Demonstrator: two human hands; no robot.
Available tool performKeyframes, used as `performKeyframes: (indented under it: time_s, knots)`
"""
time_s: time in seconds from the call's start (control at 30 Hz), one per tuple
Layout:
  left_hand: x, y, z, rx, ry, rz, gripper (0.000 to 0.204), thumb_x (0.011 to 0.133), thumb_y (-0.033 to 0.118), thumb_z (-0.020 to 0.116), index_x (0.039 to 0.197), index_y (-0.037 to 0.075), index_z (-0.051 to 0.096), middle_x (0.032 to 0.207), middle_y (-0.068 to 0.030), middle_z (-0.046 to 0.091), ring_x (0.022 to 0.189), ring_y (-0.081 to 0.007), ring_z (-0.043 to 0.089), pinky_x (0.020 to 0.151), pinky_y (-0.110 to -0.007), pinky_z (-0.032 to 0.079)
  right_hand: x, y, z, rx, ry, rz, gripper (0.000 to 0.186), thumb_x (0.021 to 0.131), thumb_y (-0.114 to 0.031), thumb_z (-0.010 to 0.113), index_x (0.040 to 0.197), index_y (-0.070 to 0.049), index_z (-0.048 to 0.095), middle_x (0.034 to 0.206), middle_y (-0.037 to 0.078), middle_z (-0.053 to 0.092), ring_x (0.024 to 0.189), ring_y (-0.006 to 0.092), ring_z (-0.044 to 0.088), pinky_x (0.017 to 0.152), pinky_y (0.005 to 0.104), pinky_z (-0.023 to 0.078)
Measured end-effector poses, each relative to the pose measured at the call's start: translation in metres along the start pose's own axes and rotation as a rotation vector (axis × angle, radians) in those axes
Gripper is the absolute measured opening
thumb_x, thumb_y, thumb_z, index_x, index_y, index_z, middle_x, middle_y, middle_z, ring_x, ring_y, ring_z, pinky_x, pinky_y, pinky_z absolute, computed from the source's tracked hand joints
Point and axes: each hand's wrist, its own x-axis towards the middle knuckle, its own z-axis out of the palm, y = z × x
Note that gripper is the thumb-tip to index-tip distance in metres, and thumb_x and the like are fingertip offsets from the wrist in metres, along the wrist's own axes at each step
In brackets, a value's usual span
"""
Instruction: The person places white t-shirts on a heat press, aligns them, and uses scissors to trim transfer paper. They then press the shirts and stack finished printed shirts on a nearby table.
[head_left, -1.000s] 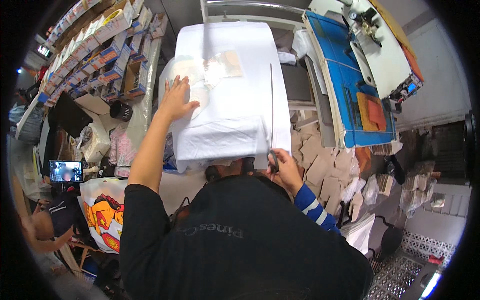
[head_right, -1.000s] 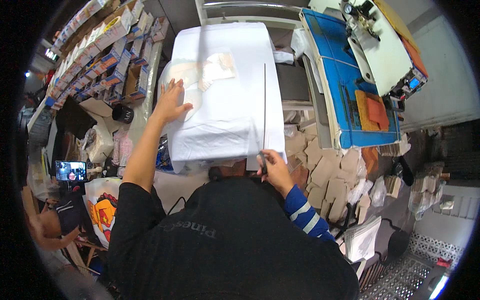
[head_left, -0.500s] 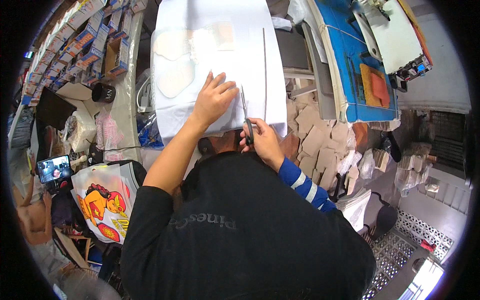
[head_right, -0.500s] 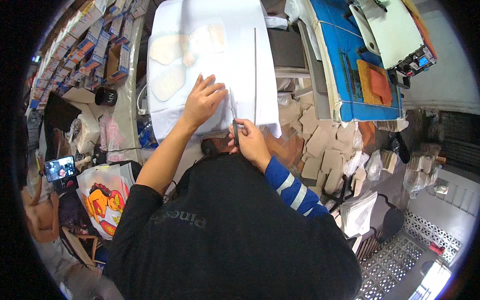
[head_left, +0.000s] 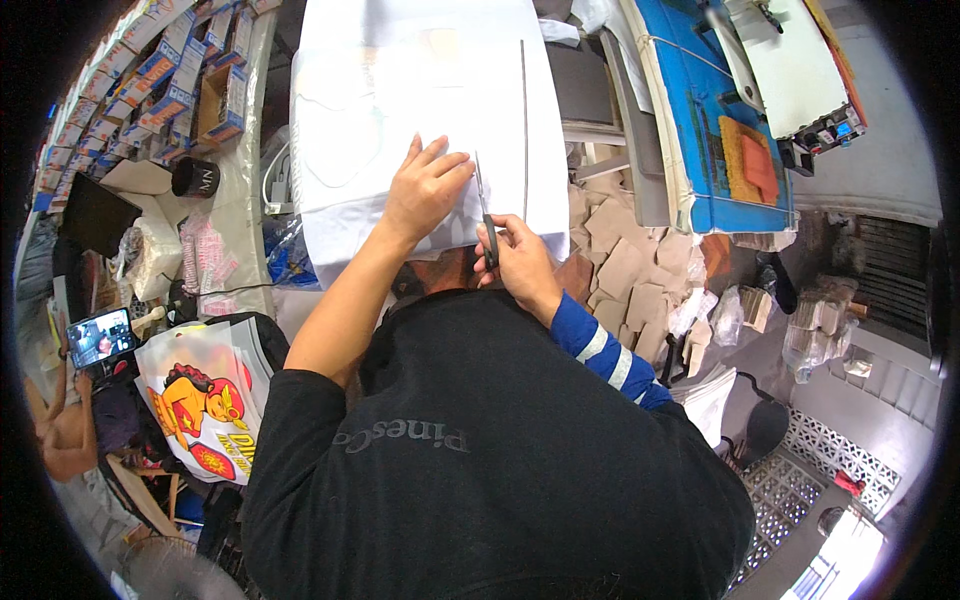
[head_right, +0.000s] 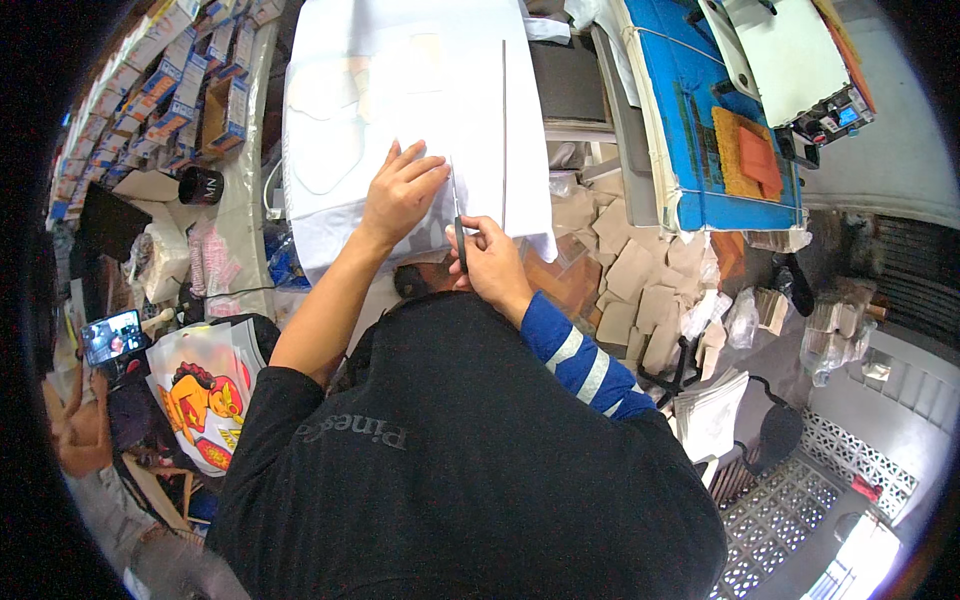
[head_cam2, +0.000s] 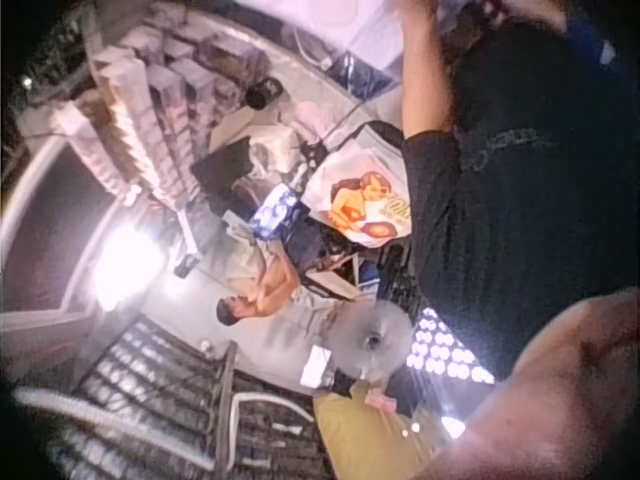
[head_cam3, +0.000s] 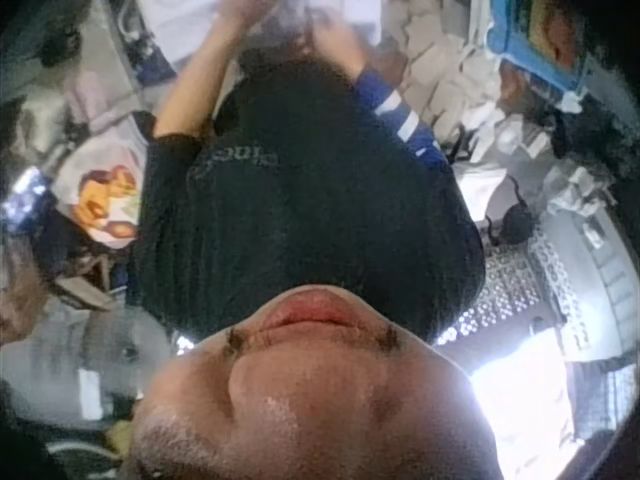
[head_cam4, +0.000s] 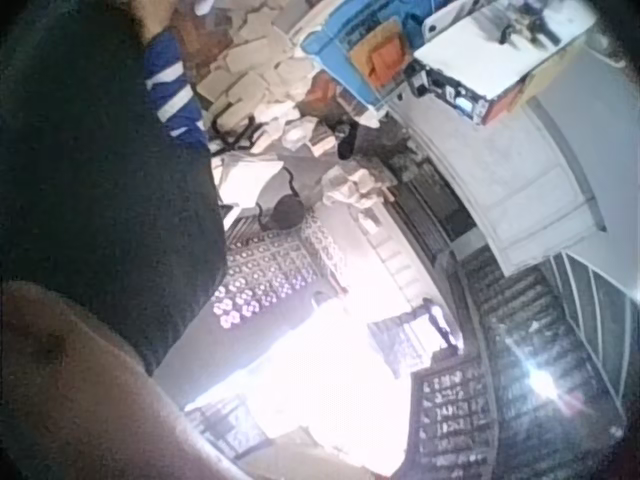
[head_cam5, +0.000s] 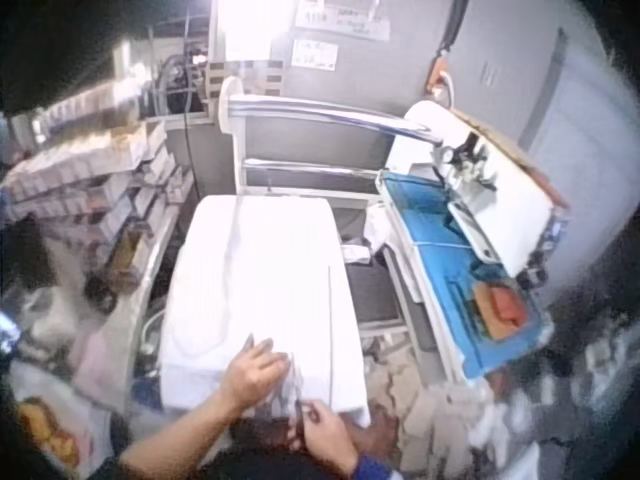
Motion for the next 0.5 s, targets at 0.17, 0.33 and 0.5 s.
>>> performKeyframes:
  time_s: [0.17,0.33,0.5]
  knots:
    - [-0.001,0.0,0.0,0.007,0.01,0.015,0.016,0.085,0.011,0.07,0.1,0.011,0.075,0.109,-0.0041,0.075,0.115,-0.034,0.067,0.105,-0.061,0.046,-0.001,0.004,-0.004,-0.02,-0.005,0.047,0.04,0.101,-0.024,0.066,0.13,0.0,0.051,0.084,0.006,0.061,0.064,0.0125,0.062,0.047,0.0251,0.05]
    - [-0.001,0.008,-0.006,-0.058,0.033,0.006,0.016,0.084,0.009,0.069,0.099,0.01,0.073,0.107,-0.0045,0.075,0.111,-0.0327,0.07,0.101,-0.062,0.049,0.011,-0.017,0.006,-0.023,0.046,0.06,0.034,0.101,-0.024,0.065,0.124,-0.002,0.053,0.081,0.006,0.061,0.061,0.0127,0.062,0.046,0.0249,0.049]
    - [0.006,0.017,-0.02,-0.106,0.052,-0.007,0.017,0.082,0.007,0.068,0.099,0.009,0.072,0.106,-0.0062,0.075,0.107,-0.032,0.071,0.099,-0.059,0.052,0.032,-0.017,0.002,-0.014,0.022,0.002,0.029,0.102,-0.027,0.065,0.117,-0.004,0.056,0.079,0.006,0.061,0.061,0.0123,0.061,0.045,0.0257,0.048]
